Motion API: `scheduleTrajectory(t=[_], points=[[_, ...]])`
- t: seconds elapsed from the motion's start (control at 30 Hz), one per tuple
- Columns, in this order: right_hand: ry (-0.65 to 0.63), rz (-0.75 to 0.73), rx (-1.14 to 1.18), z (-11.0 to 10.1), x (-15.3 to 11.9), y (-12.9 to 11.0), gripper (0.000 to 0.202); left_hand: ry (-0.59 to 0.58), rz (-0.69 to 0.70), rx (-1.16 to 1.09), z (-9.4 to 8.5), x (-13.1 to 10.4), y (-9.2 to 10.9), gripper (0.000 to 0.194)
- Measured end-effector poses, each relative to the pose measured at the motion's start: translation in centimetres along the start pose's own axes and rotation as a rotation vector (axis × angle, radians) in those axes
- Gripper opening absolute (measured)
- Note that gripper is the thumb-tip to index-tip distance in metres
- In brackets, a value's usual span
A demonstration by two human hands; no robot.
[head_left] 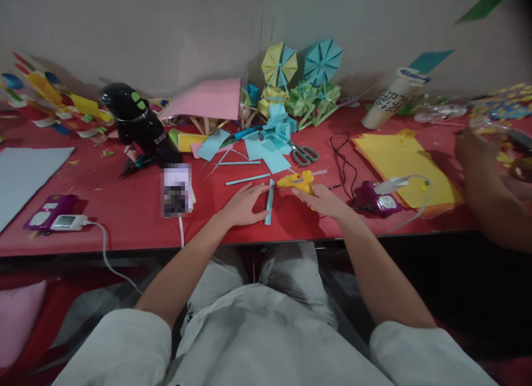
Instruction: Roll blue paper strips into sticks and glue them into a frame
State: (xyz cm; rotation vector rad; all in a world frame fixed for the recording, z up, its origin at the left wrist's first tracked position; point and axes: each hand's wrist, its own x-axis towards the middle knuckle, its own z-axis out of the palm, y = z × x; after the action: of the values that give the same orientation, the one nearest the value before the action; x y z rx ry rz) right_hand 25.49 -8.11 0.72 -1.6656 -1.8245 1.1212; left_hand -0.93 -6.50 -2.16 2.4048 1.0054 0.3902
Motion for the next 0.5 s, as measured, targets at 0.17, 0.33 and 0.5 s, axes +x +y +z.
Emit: scheduleTrajectory(t=[0.17,0.33,0.5], points=[[-0.004,0.015,-0.002,-0.03,-0.45,-0.42,0.045,0.0,-0.006,-0.002,-0.02,0.0,0.0,0.069],[-0.022,-0.027,-0.01,0.0,-0.72,-0.52,0.043,0.002,-0.002,0.0,0.01,0.0,-0.04,0.069],[-0.038,-0.045,-0.046,0.03,-0.83,-0.17,0.046,0.002,-0.013,-0.001,0.02,-0.04,0.04,0.068]])
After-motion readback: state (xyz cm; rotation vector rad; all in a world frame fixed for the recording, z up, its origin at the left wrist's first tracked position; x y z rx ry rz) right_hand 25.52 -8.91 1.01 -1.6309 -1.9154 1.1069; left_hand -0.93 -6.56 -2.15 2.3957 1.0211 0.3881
